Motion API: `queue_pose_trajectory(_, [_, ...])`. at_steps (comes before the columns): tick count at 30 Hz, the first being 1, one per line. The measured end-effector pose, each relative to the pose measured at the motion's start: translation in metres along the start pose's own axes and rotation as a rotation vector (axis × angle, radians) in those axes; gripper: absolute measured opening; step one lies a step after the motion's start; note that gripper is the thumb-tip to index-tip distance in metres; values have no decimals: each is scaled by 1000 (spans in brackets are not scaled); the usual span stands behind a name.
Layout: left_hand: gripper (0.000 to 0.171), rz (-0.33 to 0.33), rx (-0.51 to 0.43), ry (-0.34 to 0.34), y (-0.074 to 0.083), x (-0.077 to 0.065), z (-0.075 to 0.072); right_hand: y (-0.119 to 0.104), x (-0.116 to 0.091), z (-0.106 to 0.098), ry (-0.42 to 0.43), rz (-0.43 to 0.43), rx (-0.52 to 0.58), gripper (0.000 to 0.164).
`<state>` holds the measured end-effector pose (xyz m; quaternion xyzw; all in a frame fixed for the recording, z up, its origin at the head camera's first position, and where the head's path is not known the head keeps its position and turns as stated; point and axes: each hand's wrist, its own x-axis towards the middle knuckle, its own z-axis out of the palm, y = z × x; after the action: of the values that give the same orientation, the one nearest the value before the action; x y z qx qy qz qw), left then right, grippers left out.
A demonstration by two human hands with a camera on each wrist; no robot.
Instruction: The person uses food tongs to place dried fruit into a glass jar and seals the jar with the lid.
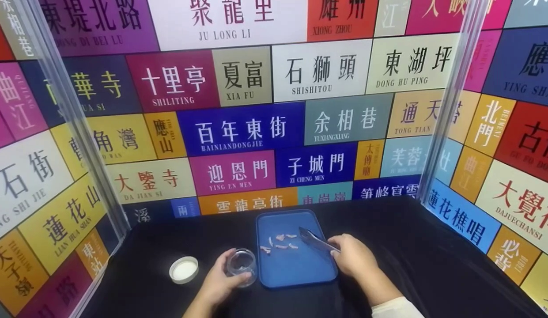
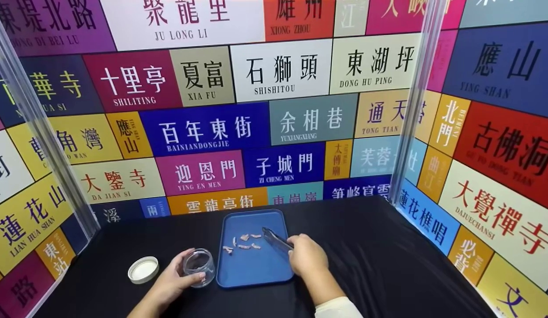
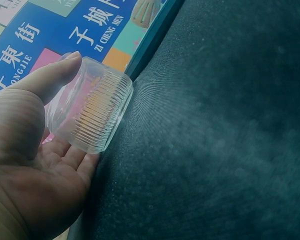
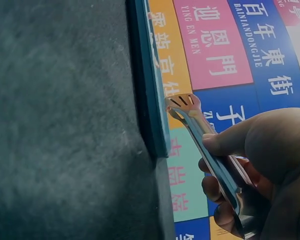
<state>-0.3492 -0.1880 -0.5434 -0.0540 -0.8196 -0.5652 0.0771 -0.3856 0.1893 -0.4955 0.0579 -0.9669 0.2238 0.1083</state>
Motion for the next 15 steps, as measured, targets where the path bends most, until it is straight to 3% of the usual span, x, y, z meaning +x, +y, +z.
queue_pose_trajectory(7, [92,-6,-17,-4,0,0,1,-16,-3,-6,14,-6,18,32])
queue_pose_trajectory(15, [91,21,13,7,-2,2,0,-45,-11,-7,78,-91,27,31])
